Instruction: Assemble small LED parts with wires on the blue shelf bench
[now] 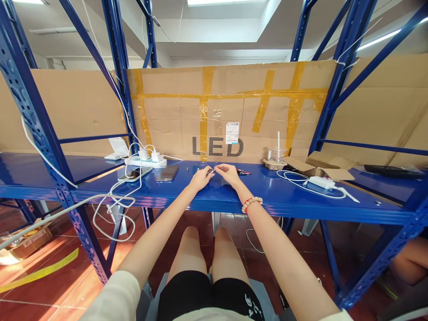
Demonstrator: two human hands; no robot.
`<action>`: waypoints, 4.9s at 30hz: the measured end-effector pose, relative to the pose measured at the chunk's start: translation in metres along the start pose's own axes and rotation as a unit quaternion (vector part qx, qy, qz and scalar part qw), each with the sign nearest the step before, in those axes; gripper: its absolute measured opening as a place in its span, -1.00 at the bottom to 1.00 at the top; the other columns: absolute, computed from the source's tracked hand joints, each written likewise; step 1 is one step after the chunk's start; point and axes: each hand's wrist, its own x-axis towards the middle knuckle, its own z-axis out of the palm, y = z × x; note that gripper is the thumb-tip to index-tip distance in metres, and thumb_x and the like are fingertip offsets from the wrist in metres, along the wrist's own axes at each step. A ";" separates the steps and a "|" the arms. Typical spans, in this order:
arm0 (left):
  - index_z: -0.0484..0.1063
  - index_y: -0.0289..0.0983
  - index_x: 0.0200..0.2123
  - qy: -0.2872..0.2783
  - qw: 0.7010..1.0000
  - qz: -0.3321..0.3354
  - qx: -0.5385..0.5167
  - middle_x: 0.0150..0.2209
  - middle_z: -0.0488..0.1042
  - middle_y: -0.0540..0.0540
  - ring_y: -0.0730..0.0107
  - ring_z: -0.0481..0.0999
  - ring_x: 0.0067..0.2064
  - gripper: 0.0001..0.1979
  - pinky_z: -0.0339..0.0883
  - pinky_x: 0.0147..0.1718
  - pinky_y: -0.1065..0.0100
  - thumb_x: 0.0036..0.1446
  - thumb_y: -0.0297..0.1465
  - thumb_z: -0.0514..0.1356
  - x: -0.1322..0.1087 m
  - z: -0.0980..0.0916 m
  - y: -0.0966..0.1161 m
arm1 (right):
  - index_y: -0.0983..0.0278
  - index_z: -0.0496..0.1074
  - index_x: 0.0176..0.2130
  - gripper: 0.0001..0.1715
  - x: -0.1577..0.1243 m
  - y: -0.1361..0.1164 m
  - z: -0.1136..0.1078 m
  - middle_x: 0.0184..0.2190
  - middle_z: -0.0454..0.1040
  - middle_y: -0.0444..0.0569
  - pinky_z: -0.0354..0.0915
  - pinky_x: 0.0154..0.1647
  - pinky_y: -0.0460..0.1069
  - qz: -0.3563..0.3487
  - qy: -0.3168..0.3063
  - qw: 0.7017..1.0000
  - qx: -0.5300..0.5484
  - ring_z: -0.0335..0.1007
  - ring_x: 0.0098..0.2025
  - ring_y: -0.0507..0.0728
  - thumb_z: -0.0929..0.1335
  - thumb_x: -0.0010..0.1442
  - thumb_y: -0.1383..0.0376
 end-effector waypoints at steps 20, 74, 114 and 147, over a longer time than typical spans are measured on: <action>0.32 -0.24 -0.08 -0.005 0.995 0.054 -0.079 -0.09 0.43 -0.09 0.35 0.41 -0.08 -0.66 0.24 -0.05 0.32 0.20 -0.30 -0.13 0.004 0.004 -0.008 | 0.33 0.49 -0.41 -0.62 -0.002 -0.001 -0.001 -0.37 0.54 0.05 0.35 -0.14 0.04 0.038 -0.003 0.998 0.051 0.47 -0.28 0.14 0.46 -0.23 0.12; 0.36 -0.18 -0.10 -0.066 0.997 0.045 -0.022 -0.09 0.45 -0.07 0.29 0.41 -0.06 -0.64 0.26 -0.06 0.26 0.18 -0.24 -0.13 0.000 0.000 -0.010 | 0.33 0.38 -0.56 -0.62 -0.008 -0.008 -0.007 -0.58 0.35 -0.16 0.13 -0.60 -0.14 0.142 -0.130 0.978 0.084 0.20 -0.54 -0.06 0.50 -0.33 0.14; 0.36 -0.26 -0.26 -0.062 0.995 0.021 -0.076 -0.41 0.44 -0.02 0.44 0.40 -0.37 -0.69 0.27 -0.31 0.41 0.17 -0.29 -0.12 0.006 0.005 -0.013 | 0.31 0.49 -0.45 -0.61 -0.006 -0.002 -0.007 -0.52 0.39 -0.12 0.16 -0.58 -0.17 0.182 -0.095 0.974 0.100 0.21 -0.49 -0.07 0.51 -0.37 0.20; 0.28 -0.17 -0.23 -0.054 0.997 0.050 -0.033 -0.42 0.45 0.01 0.37 0.44 -0.29 -0.82 0.27 -0.28 0.38 0.12 -0.31 -0.03 -0.007 -0.009 -0.002 | 0.33 0.36 -0.61 -0.58 -0.008 -0.008 -0.008 -0.66 0.31 -0.15 0.18 -0.58 -0.13 0.155 -0.122 0.980 0.016 0.18 -0.58 -0.07 0.49 -0.32 0.07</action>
